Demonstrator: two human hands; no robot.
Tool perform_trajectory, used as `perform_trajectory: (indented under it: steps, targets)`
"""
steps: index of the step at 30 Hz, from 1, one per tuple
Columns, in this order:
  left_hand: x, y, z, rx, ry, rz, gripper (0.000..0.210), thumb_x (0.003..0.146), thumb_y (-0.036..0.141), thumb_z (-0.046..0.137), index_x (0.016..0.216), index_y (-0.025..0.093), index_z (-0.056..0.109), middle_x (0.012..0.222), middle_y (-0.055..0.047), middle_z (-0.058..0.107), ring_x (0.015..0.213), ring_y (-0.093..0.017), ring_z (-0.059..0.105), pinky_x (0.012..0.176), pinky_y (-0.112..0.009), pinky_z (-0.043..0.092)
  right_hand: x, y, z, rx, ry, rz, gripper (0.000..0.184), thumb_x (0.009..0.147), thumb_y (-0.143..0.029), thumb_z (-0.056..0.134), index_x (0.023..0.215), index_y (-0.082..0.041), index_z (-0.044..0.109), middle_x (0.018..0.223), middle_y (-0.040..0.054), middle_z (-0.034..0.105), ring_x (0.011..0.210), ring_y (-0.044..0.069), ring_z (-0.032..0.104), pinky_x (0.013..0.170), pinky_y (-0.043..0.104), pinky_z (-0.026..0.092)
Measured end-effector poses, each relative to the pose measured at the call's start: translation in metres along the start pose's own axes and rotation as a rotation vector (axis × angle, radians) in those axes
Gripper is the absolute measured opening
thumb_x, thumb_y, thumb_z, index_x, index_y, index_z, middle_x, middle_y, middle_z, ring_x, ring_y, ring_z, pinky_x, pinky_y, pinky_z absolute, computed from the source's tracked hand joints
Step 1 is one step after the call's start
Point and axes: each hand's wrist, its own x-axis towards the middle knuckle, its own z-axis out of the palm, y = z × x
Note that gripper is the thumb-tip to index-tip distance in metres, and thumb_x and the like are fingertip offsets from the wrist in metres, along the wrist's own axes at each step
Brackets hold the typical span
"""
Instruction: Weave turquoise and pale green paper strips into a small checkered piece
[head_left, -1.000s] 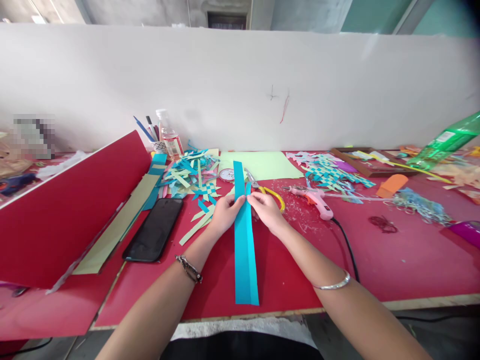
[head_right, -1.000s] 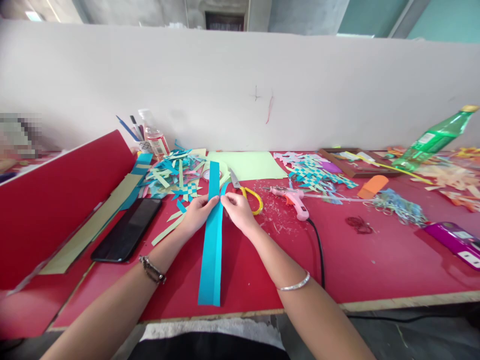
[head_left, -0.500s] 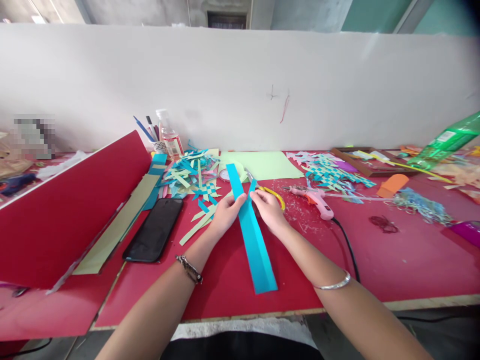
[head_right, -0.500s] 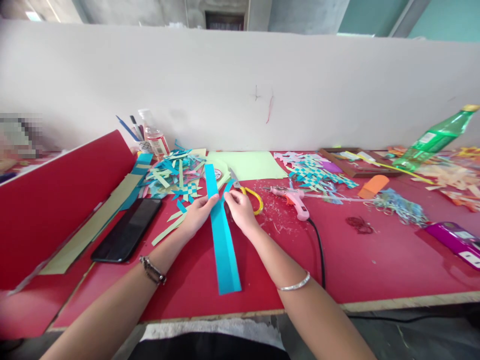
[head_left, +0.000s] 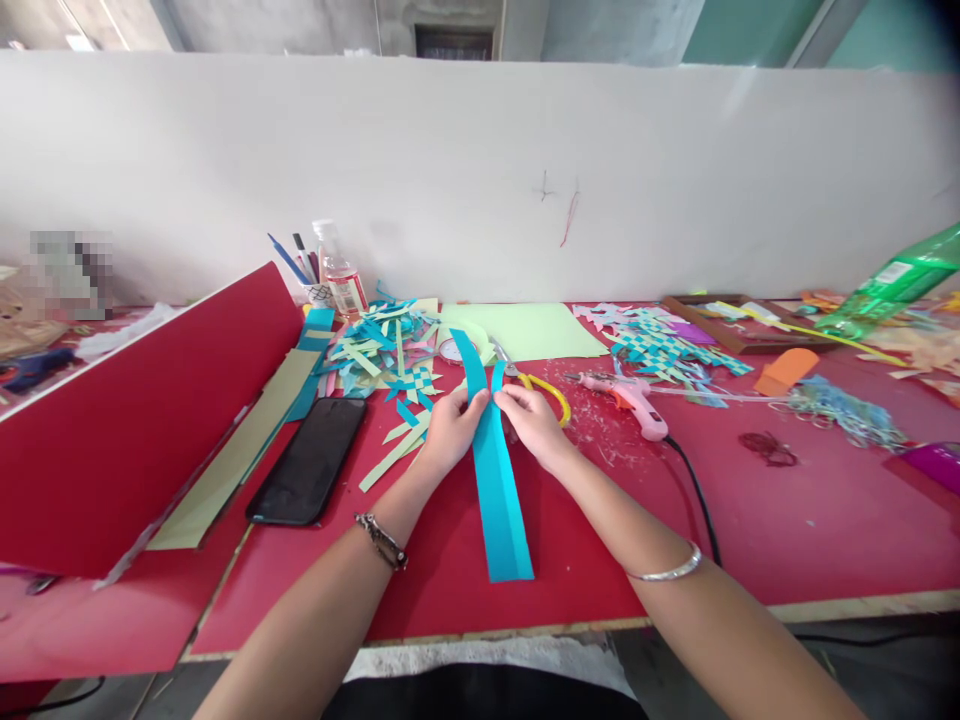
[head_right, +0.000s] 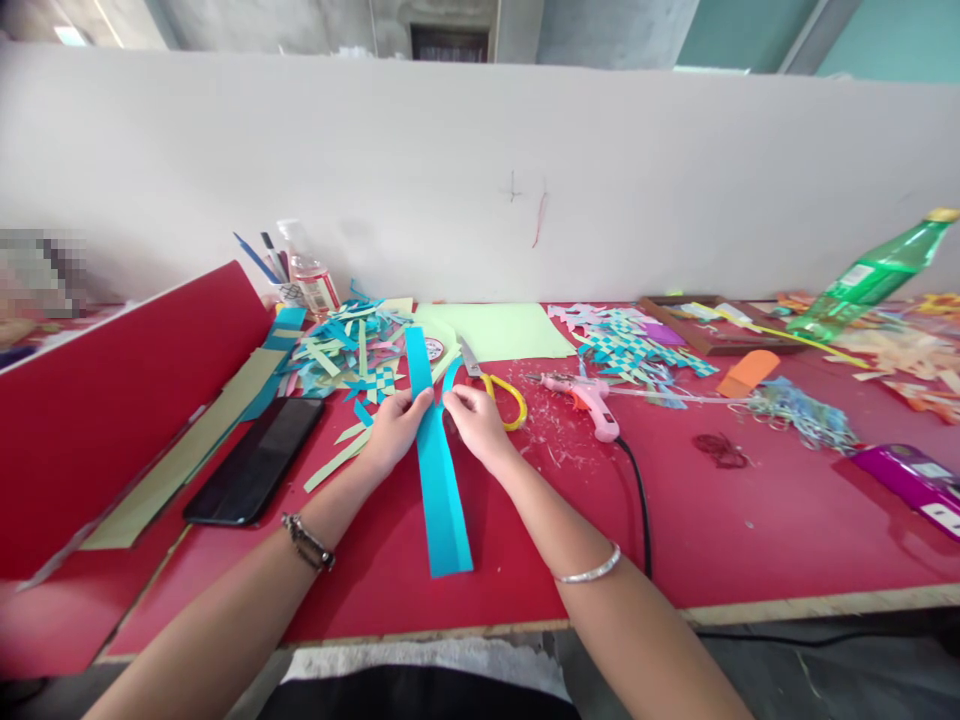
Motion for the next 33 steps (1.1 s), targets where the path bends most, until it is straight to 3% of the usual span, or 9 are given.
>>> perform_trajectory:
  steps: [4,9,11,15,19,26,33]
  targets:
    - [0.0003,0.001,-0.001,-0.047,0.032,-0.031,0.035,0.073,0.045,0.045,0.053,0.016,0.044,0.044,0.006,0.037,0.042,-0.007,0.033,0.041,-0.02,0.025,-0.0002,-0.0012,-0.0002,0.051,0.018,0.025,0.03,0.071,-0.041,0.047,0.053,-0.021,0.033,0.047,-0.0057,0.026,0.042,0.009,0.027,0.042,0.024,0.02]
    - [-0.0027,0.0032,0.0011,-0.14,-0.192,-0.11,0.034,0.069,0.048,0.049,0.061,0.015,0.053,0.049,0.004,0.049,0.044,-0.008,0.042,0.043,-0.02,0.032,0.0,-0.0009,-0.0005,0.121,0.069,0.048,0.032,0.073,-0.045,0.045,0.055,-0.021,0.036,0.043,-0.0061,0.033,0.038,0.009,0.032,0.039,0.024,0.023]
    - [-0.0034,0.0033,0.0011,-0.11,-0.215,-0.082,0.034,0.07,0.047,0.048,0.061,0.015,0.054,0.049,0.004,0.05,0.045,-0.009,0.044,0.044,-0.02,0.033,0.0002,-0.001,-0.0003,0.118,0.031,0.042,0.034,0.074,-0.045,0.044,0.053,-0.021,0.035,0.041,-0.0063,0.034,0.037,0.008,0.033,0.039,0.023,0.024]
    - [-0.0024,0.0022,-0.0006,0.017,-0.12,-0.007,0.036,0.075,0.045,0.042,0.055,0.015,0.048,0.048,0.004,0.046,0.045,-0.008,0.039,0.042,-0.019,0.029,-0.0002,-0.0014,0.0005,0.069,-0.058,0.074,0.032,0.073,-0.042,0.047,0.053,-0.02,0.038,0.04,-0.0065,0.038,0.037,0.008,0.036,0.038,0.021,0.026]
    - [-0.0005,0.0004,-0.0007,0.115,-0.002,0.008,0.039,0.076,0.043,0.04,0.048,0.016,0.036,0.044,0.005,0.032,0.043,-0.006,0.028,0.04,-0.02,0.021,-0.0007,-0.0007,0.0011,0.03,-0.11,0.075,0.031,0.075,-0.04,0.045,0.052,-0.019,0.04,0.039,-0.0058,0.041,0.037,0.007,0.037,0.039,0.02,0.027]
    - [-0.0011,0.0002,0.0006,0.125,-0.077,0.044,0.036,0.076,0.043,0.04,0.052,0.016,0.04,0.047,0.005,0.034,0.045,-0.007,0.03,0.042,-0.02,0.022,0.0001,-0.0021,0.0,0.088,0.007,0.087,0.03,0.074,-0.041,0.044,0.054,-0.02,0.038,0.039,-0.0069,0.04,0.033,0.007,0.035,0.036,0.021,0.026]
    - [-0.003,0.0016,0.0007,0.113,-0.015,0.04,0.038,0.076,0.044,0.042,0.053,0.014,0.047,0.047,0.004,0.041,0.047,-0.008,0.035,0.044,-0.02,0.025,-0.0012,-0.0047,0.0015,0.046,-0.085,0.093,0.028,0.075,-0.038,0.044,0.054,-0.02,0.037,0.039,-0.0073,0.04,0.035,0.006,0.037,0.038,0.02,0.027]
